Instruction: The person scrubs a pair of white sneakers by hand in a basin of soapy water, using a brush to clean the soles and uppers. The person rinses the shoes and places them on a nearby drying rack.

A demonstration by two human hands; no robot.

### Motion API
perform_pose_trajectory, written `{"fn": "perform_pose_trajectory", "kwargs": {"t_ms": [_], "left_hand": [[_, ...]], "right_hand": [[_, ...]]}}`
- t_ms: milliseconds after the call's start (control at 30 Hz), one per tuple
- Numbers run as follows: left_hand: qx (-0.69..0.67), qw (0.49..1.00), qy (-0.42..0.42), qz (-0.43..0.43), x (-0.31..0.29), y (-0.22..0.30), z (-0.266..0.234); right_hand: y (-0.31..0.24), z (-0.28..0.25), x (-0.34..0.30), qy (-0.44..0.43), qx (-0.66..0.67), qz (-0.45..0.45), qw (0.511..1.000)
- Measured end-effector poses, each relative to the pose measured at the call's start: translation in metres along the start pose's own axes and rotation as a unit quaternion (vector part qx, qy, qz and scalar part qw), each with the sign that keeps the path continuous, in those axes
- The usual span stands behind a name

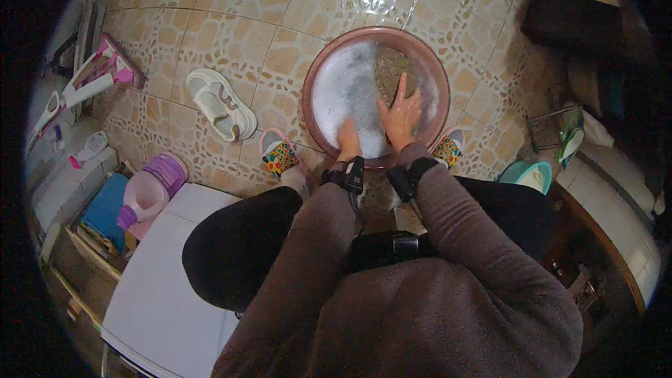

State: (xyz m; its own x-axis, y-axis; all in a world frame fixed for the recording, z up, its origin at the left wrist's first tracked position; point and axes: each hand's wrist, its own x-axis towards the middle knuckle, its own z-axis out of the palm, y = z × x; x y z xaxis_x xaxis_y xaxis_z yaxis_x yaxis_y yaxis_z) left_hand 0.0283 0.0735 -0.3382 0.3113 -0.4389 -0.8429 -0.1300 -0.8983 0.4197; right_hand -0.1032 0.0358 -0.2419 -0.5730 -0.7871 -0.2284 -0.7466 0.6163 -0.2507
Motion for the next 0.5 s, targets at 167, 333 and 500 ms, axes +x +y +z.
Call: {"fn": "perform_pose_trajectory", "kwargs": {"t_ms": [167, 333, 500], "left_hand": [[-0.03, 0.999, -0.031, -0.033, 0.032, -0.04, 0.013], [-0.02, 0.999, -0.027, 0.003, 0.009, -0.011, -0.003], [-0.046, 0.995, -0.084, 0.027, -0.004, 0.003, -0.007]], "right_hand": [[0.008, 0.015, 0.012, -0.111, 0.028, 0.066, 0.991], [0.017, 0.03, 0.01, 0.04, -0.053, -0.062, 0.996], [0.021, -0.003, 0.006, -0.003, 0.093, 0.007, 0.996]]}}
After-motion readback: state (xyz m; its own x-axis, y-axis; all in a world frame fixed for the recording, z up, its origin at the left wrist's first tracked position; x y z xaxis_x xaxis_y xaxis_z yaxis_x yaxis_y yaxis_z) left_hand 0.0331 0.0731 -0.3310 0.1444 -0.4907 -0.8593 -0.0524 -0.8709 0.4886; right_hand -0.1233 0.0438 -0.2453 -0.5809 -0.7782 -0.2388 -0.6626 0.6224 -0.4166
